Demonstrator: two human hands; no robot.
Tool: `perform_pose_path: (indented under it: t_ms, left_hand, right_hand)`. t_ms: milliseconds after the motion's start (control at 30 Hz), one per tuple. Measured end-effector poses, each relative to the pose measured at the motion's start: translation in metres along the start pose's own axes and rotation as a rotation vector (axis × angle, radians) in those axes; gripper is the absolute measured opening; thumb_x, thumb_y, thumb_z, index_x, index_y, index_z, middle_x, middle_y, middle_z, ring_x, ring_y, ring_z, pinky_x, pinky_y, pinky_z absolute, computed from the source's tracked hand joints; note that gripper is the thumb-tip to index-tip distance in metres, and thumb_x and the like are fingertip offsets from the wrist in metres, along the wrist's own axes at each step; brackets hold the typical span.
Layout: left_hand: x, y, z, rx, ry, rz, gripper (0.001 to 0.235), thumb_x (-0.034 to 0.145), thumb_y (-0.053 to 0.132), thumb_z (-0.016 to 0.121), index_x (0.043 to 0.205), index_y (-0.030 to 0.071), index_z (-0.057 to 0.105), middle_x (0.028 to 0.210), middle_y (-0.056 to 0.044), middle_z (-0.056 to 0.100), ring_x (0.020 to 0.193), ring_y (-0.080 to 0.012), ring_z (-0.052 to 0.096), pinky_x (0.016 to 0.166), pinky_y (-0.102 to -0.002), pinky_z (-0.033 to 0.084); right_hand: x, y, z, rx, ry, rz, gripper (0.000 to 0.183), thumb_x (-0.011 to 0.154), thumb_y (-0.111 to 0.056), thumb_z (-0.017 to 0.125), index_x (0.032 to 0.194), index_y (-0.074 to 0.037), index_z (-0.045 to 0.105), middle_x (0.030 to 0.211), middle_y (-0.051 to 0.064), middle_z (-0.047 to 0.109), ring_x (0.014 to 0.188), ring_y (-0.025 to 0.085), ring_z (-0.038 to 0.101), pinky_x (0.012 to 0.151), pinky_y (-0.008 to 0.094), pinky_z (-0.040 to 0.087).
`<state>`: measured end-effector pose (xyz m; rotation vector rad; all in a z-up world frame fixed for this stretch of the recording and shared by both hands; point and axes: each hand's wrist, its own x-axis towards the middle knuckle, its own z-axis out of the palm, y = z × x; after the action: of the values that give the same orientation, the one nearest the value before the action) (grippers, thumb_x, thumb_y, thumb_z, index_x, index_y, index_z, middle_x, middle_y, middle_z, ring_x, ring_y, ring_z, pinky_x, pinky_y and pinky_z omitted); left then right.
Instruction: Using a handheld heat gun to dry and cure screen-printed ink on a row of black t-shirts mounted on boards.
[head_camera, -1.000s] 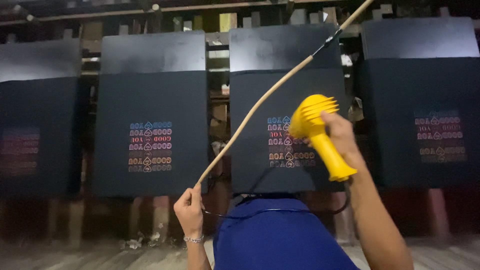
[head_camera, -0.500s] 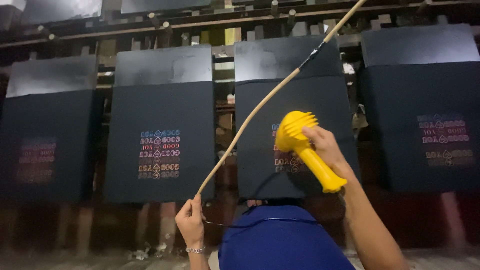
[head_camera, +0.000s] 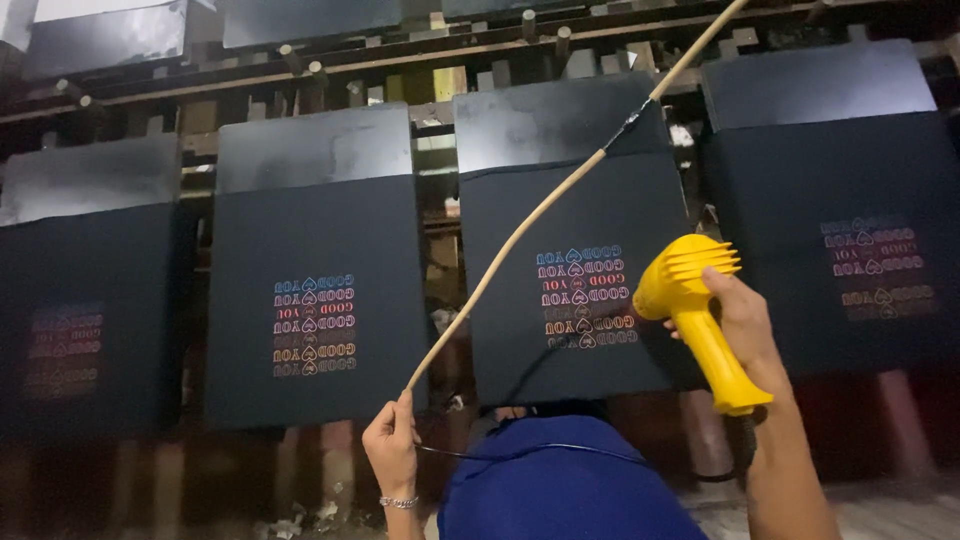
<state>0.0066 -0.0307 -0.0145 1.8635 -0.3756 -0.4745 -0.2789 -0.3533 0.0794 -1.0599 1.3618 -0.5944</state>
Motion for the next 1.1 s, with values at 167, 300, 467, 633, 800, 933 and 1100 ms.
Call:
perform_pose_path:
  t_ms: [167, 300, 467, 633, 800, 933, 1100]
  left_hand:
    - [-0.002, 0.005, 0.000, -0.011, 0.018, 0.010, 0.052, 0.100, 0.024, 0.061, 0.053, 0.010, 0.044, 0.045, 0.002, 0.041, 0.042, -0.0080, 0.039, 0.043, -0.023, 0.037]
    - [-0.005, 0.003, -0.004, 0.007, 0.022, 0.013, 0.051, 0.101, 0.024, 0.061, 0.054, 0.011, 0.044, 0.046, 0.003, 0.041, 0.043, -0.0069, 0.037, 0.044, -0.023, 0.034]
    - [-0.012, 0.006, -0.008, 0.018, 0.026, -0.019, 0.048, 0.101, 0.025, 0.062, 0.057, 0.012, 0.046, 0.049, 0.003, 0.042, 0.046, -0.0075, 0.037, 0.043, -0.024, 0.031]
    - [-0.012, 0.010, -0.006, 0.020, 0.047, 0.012, 0.051, 0.101, 0.022, 0.061, 0.054, 0.010, 0.047, 0.046, 0.002, 0.043, 0.043, -0.0076, 0.039, 0.045, -0.023, 0.037]
    - [-0.004, 0.009, 0.002, 0.029, 0.017, 0.039, 0.049, 0.101, 0.022, 0.061, 0.055, 0.011, 0.046, 0.047, 0.003, 0.042, 0.045, -0.0070, 0.038, 0.044, -0.023, 0.034]
    - [0.001, 0.012, 0.009, 0.022, 0.008, 0.068, 0.050, 0.100, 0.022, 0.063, 0.055, 0.012, 0.044, 0.048, 0.004, 0.040, 0.044, -0.0059, 0.036, 0.043, -0.022, 0.030]
    - [0.002, 0.015, 0.016, 0.002, 0.002, 0.054, 0.051, 0.100, 0.022, 0.063, 0.054, 0.012, 0.043, 0.047, 0.003, 0.041, 0.044, -0.0065, 0.037, 0.042, -0.023, 0.036]
  right_hand:
    - [0.006, 0.013, 0.038, 0.057, -0.073, 0.065, 0.038, 0.100, -0.031, 0.057, 0.115, 0.003, 0.063, 0.093, 0.031, 0.069, 0.062, 0.041, 0.068, 0.056, 0.046, 0.058]
    - [-0.011, -0.003, 0.080, -0.011, -0.291, 0.091, 0.041, 0.093, -0.033, 0.061, 0.116, 0.001, 0.063, 0.098, 0.025, 0.073, 0.066, 0.036, 0.072, 0.057, 0.040, 0.058]
    - [-0.019, -0.013, 0.095, -0.090, -0.550, 0.039, 0.042, 0.093, -0.036, 0.056, 0.117, -0.003, 0.064, 0.100, 0.020, 0.074, 0.074, 0.029, 0.076, 0.064, 0.035, 0.057]
    - [-0.017, -0.014, 0.071, -0.153, -0.390, 0.033, 0.042, 0.093, -0.035, 0.059, 0.116, -0.002, 0.066, 0.101, 0.017, 0.073, 0.076, 0.028, 0.072, 0.066, 0.038, 0.058]
    - [-0.003, 0.008, 0.014, -0.043, -0.162, 0.020, 0.036, 0.098, -0.031, 0.058, 0.110, 0.002, 0.063, 0.091, 0.024, 0.070, 0.065, 0.035, 0.071, 0.056, 0.042, 0.057]
    - [-0.035, -0.022, -0.008, -0.033, 0.015, 0.064, 0.042, 0.102, -0.034, 0.051, 0.123, 0.001, 0.060, 0.099, 0.025, 0.068, 0.072, 0.036, 0.067, 0.065, 0.043, 0.055]
    - [-0.033, -0.001, -0.017, -0.028, 0.018, 0.105, 0.047, 0.101, -0.037, 0.050, 0.127, 0.001, 0.059, 0.103, 0.028, 0.069, 0.074, 0.039, 0.068, 0.066, 0.044, 0.053]
